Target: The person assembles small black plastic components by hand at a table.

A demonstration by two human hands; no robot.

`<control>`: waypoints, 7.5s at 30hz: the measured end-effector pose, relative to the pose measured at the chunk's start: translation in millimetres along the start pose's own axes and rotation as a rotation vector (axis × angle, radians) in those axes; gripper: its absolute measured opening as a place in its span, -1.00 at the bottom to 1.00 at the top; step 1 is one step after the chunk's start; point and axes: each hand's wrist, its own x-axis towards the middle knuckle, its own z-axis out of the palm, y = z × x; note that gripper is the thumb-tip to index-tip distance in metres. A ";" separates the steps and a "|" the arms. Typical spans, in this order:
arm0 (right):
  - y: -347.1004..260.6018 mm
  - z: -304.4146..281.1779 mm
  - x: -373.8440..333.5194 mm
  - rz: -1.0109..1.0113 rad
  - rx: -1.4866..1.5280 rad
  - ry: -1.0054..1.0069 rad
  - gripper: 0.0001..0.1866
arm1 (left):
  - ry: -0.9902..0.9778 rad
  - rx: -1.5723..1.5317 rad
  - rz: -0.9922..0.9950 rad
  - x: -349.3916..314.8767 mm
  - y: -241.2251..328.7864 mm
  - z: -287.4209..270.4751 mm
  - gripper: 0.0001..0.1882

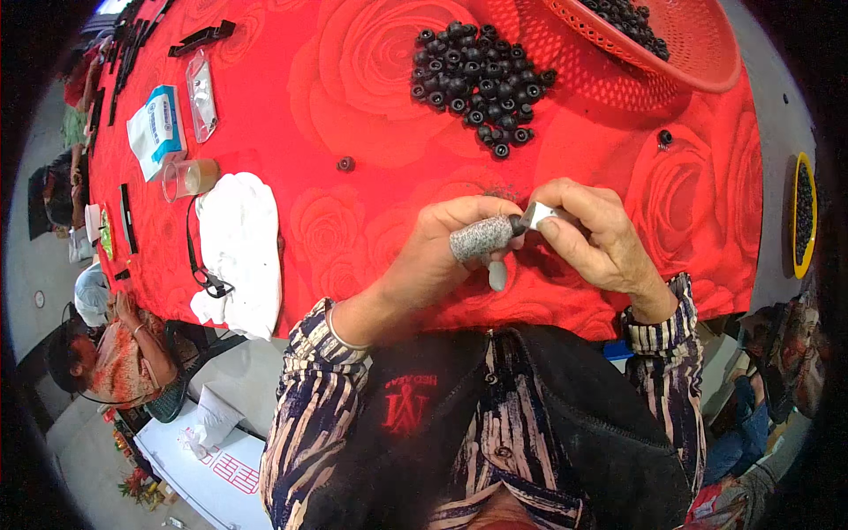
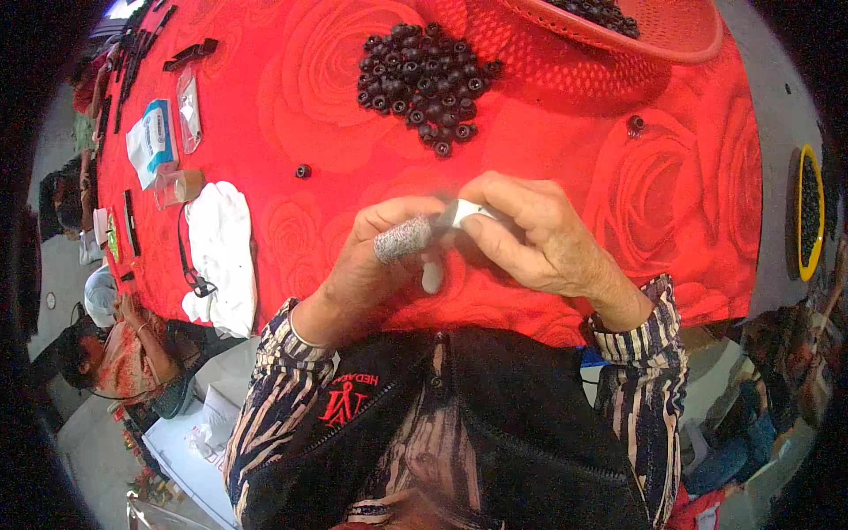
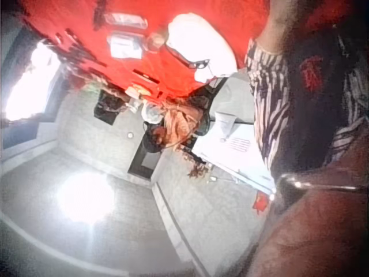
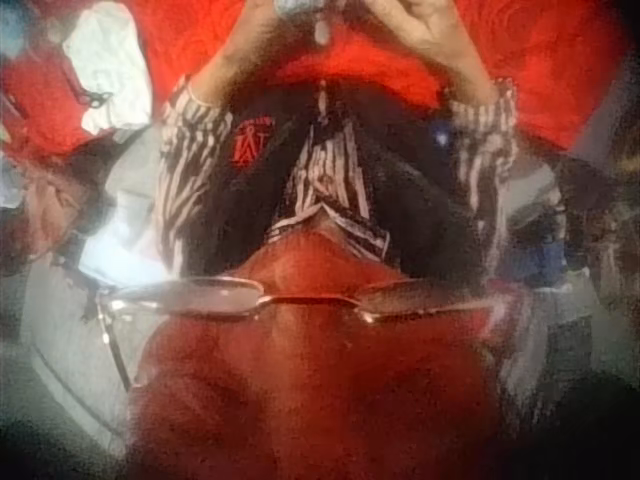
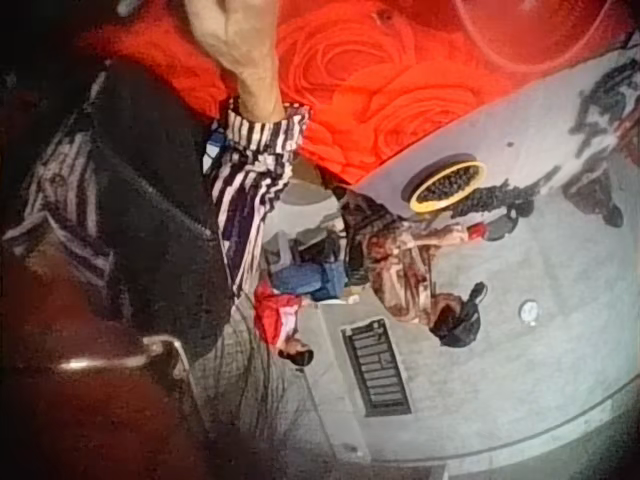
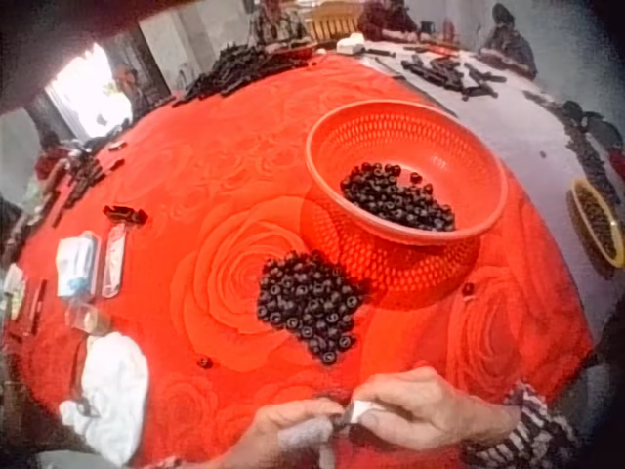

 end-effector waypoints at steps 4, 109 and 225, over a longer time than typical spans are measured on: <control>-0.7 0.3 0.6 -0.008 -0.020 0.040 -0.90 | -0.033 0.034 0.045 -0.4 1.3 0.3 -0.78; 7.2 17.6 -0.3 -0.450 -0.228 0.254 -0.57 | -0.176 0.035 0.014 12.3 5.1 -1.8 -0.82; 12.6 4.6 -5.4 -0.325 -0.189 -0.204 -0.86 | -0.140 -0.197 0.054 16.2 15.2 -12.9 -0.76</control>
